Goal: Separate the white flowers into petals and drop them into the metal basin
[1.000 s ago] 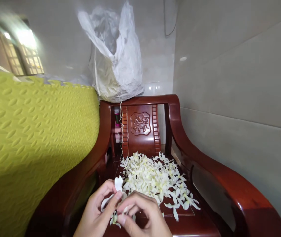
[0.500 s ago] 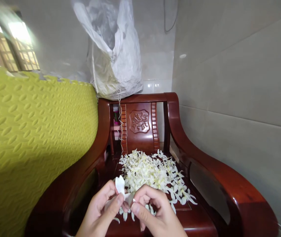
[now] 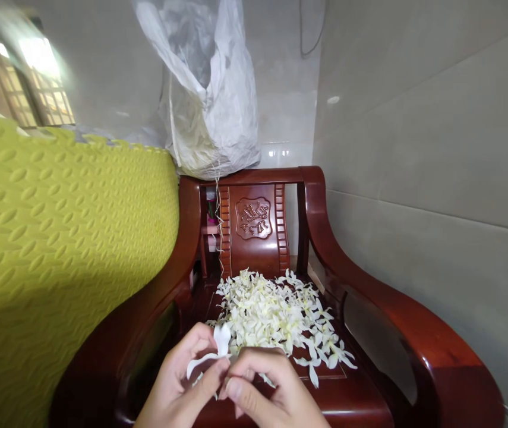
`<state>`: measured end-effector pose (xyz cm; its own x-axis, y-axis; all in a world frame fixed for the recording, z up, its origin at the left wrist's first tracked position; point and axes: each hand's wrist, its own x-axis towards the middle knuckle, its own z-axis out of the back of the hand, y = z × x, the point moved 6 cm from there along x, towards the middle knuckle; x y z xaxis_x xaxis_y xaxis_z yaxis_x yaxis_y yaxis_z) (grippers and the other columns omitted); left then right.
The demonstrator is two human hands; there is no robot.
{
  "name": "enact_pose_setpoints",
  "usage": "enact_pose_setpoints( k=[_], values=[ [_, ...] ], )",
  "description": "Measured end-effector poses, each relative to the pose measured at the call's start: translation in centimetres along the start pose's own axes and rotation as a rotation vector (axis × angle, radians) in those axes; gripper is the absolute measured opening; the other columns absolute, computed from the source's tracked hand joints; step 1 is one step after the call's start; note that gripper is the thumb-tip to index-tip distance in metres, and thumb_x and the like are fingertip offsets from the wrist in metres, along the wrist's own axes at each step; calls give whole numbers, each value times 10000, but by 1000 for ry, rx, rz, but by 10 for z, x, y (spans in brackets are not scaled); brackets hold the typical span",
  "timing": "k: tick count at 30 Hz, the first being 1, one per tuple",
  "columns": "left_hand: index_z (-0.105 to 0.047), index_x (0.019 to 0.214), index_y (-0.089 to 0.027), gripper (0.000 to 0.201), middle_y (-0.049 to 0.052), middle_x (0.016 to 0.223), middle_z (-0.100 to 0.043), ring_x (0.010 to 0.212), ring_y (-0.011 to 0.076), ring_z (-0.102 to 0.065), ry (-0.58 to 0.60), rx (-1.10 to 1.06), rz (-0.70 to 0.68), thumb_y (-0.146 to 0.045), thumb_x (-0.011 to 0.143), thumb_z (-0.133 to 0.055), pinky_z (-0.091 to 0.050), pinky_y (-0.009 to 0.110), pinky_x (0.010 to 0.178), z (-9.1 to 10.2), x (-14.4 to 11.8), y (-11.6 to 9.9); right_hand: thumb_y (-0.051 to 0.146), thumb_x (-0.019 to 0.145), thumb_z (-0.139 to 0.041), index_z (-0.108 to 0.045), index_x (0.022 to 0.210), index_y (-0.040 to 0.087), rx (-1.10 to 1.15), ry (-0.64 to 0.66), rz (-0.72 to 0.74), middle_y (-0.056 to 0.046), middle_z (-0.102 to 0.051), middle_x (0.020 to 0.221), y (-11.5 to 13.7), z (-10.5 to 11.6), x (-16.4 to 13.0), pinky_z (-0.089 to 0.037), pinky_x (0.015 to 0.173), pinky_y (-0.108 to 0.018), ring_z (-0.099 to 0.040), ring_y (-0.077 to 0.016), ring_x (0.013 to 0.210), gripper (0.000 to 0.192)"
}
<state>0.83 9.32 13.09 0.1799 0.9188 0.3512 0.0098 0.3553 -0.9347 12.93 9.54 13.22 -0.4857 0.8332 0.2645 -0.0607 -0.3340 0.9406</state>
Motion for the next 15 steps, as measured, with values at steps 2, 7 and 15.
enact_pose_setpoints(
  k=[2, 7, 15],
  values=[
    [-499, 863, -184, 161, 3, 758, -533, 674, 120, -524, 14, -69, 17, -328, 851, -569, -440, 208, 625, -3, 0, 4, 498, 886, -473, -528, 682, 183, 6, -41, 6, -7, -528, 662, -1, 3, 1, -396, 661, -253, -498, -148, 664, 380],
    [-536, 835, -168, 184, 21, 782, -556, 683, 126, -549, -43, -88, 35, -321, 802, -631, -449, 201, 603, -1, 1, 13, 524, 901, -421, -428, 698, 195, 1, -78, 28, 16, -437, 671, -10, 2, 2, -366, 645, -244, -426, -136, 661, 387],
    [-544, 793, -166, 218, 23, 754, -581, 671, 135, -555, -179, 19, 52, -351, 769, -658, -450, 206, 589, 10, -1, 11, 414, 904, -485, -420, 808, 222, -27, -232, 17, 29, -411, 735, -4, 15, -1, -391, 624, -220, -432, -126, 683, 225]
  ],
)
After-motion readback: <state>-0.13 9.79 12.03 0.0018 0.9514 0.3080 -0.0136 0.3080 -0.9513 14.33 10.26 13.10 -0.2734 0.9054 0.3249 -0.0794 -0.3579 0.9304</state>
